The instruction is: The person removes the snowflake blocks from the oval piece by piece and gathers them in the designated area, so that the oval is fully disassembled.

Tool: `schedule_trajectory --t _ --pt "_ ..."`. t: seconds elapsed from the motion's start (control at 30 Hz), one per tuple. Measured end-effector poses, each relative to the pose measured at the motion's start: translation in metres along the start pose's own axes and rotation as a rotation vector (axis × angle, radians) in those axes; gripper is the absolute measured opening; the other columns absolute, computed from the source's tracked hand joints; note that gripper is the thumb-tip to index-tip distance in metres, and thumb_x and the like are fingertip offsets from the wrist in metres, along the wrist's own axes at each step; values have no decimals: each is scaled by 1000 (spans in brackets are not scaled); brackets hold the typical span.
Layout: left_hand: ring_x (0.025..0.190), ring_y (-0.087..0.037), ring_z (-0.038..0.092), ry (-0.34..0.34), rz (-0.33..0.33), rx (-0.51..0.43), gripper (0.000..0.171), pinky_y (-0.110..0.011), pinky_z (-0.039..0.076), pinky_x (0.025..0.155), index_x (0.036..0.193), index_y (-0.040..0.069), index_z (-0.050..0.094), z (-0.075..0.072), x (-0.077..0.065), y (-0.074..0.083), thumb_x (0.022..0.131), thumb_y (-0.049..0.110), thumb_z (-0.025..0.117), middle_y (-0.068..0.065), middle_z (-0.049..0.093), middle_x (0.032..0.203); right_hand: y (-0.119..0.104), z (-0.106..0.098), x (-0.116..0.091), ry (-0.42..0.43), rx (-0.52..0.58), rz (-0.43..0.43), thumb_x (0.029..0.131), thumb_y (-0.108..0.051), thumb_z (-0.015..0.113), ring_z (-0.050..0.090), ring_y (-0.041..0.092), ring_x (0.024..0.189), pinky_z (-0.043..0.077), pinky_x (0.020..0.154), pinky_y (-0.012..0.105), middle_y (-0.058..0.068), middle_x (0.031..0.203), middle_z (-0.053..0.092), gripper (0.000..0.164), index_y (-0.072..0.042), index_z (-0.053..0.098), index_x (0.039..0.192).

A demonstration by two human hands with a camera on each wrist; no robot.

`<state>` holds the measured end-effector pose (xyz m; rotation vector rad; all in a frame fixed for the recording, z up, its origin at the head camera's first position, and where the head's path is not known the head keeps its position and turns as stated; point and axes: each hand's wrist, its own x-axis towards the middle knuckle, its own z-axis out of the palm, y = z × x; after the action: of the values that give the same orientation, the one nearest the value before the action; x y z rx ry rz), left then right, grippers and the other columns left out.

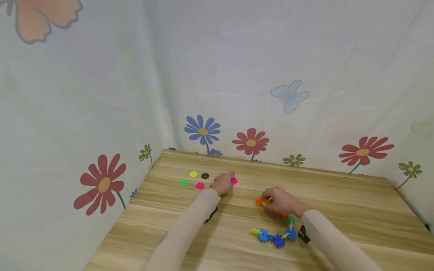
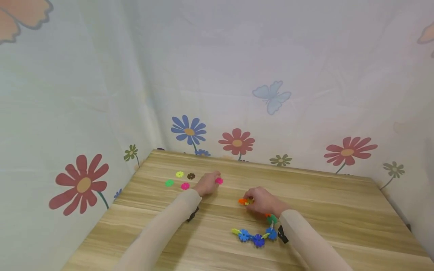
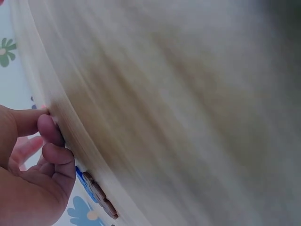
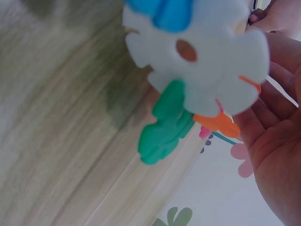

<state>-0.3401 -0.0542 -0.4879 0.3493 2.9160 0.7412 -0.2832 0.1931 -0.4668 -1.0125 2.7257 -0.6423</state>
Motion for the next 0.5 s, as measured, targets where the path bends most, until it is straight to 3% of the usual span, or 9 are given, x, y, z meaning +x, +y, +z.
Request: schedule_trajectory --t 0.13,0.3,0.5 --pt "91 -22 57 -10 -1 -35 40 -35 46 75 128 10 52 -2 -4 1 89 5 58 -10 62 111 -1 -1 -1 18 7 -5 81 -14 75 59 16 86 51 79 37 -2 98 66 22 -7 69 102" --pt "76 -16 51 -44 67 -84 22 -30 44 67 109 8 60 -5 -13 4 87 7 60 -2 60 91 -3 -2 -2 20 32 -5 82 -13 74 60 17 87 51 78 37 -1 98 65 22 -6 68 102" --pt "78 -15 56 -84 141 -137 5 -29 46 69 93 9 64 -6 -26 9 89 11 62 1 60 85 -4 -1 -1 21 24 -7 82 -15 74 59 15 85 51 78 35 -3 97 65 21 -8 68 101"
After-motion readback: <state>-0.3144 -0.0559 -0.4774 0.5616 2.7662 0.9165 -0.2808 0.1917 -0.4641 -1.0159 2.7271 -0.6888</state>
